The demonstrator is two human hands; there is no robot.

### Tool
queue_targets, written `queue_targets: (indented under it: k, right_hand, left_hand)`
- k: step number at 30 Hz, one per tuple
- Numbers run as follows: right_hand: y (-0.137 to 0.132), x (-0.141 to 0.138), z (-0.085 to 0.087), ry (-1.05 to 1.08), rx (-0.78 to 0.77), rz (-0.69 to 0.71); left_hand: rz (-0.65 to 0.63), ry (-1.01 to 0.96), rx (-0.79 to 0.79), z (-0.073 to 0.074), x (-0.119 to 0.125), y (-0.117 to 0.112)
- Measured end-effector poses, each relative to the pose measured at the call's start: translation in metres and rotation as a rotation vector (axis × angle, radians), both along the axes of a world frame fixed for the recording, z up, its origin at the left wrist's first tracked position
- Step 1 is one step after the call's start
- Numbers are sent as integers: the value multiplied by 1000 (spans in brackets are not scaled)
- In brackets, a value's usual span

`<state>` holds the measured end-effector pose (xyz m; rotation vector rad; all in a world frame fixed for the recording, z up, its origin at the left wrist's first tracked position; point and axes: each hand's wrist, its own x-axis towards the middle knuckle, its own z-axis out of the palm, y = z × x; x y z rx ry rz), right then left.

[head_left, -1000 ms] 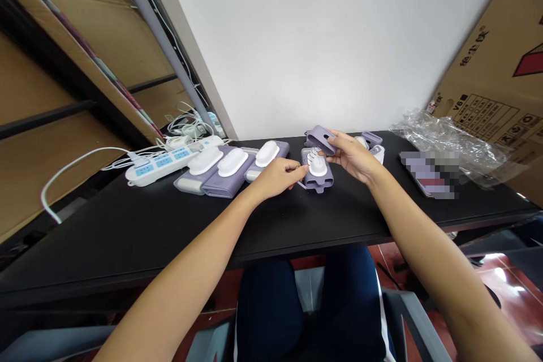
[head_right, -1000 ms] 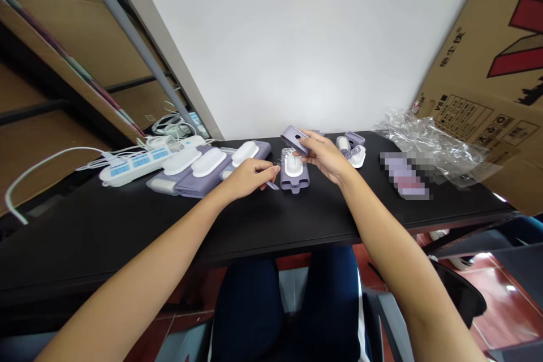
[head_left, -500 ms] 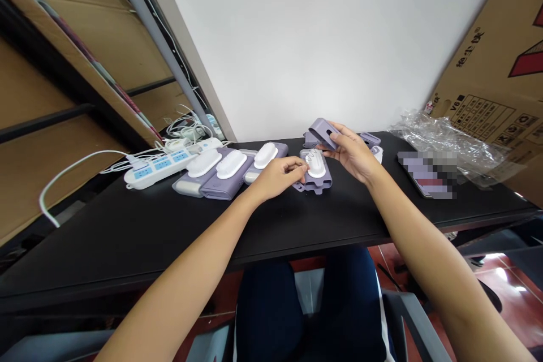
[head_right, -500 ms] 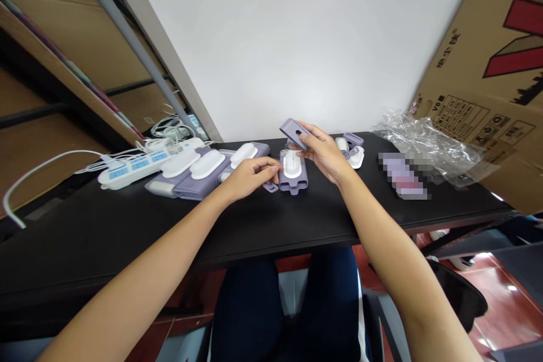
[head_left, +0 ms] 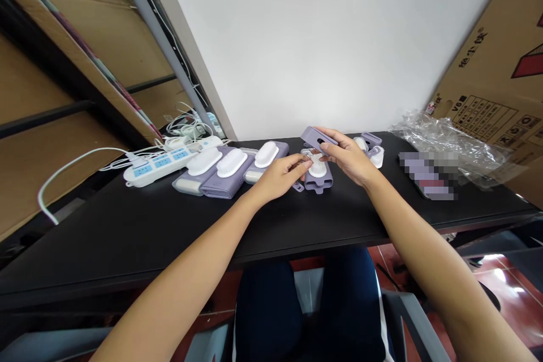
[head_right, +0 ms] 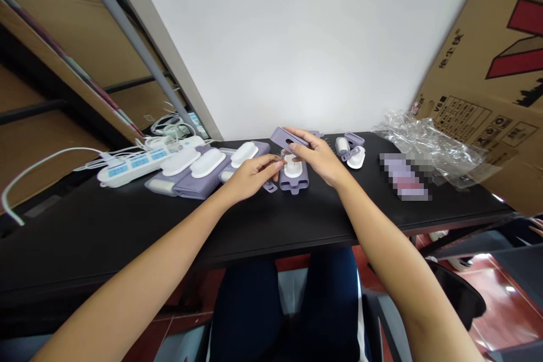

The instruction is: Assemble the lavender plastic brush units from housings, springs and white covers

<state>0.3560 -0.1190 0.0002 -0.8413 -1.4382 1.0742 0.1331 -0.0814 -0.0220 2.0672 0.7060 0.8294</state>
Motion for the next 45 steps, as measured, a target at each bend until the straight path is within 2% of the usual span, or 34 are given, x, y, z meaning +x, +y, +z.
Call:
queue_targets:
  k: [7,12,15,20,22,27,31,34,37,41,45]
  right_hand:
    - [-2,-7,-2,-89,26,-16]
    - [-5,-4,3,-64,56,-53]
    - [-5,-1,7,-39,29,-104]
    - [-1,2,8,-87,20,-112]
    - [2,6,8,-19,-14,-169]
    - [11,22,9,316,-246,-384]
    - [18,24,2,389,-482,-374]
    - [21,17,-6,410,-596,-325]
    - [20,10,-8,422,-591,-268]
    - [16,6,-7,432,-539,-241]
    - [14,3,-5,453,-529,-245]
  left_hand:
    - [19,11,37,2,-3,0]
    - [22,71,11,0,-1,-1]
    - [57,57,-15,1,-1,-1]
    - [78,35,-35,3,-1,-1]
    - [75,-23,-65,3,0,0]
    - [160,-265,-247,0,2,8]
    - [199,-324,-553,-2,5,7]
    - [187,-364,-762,1,8,3]
    - [200,-421,-872,4,11,3]
    - [292,-462,-926,5,11,7]
    - [266,-463,-958,1,9,11]
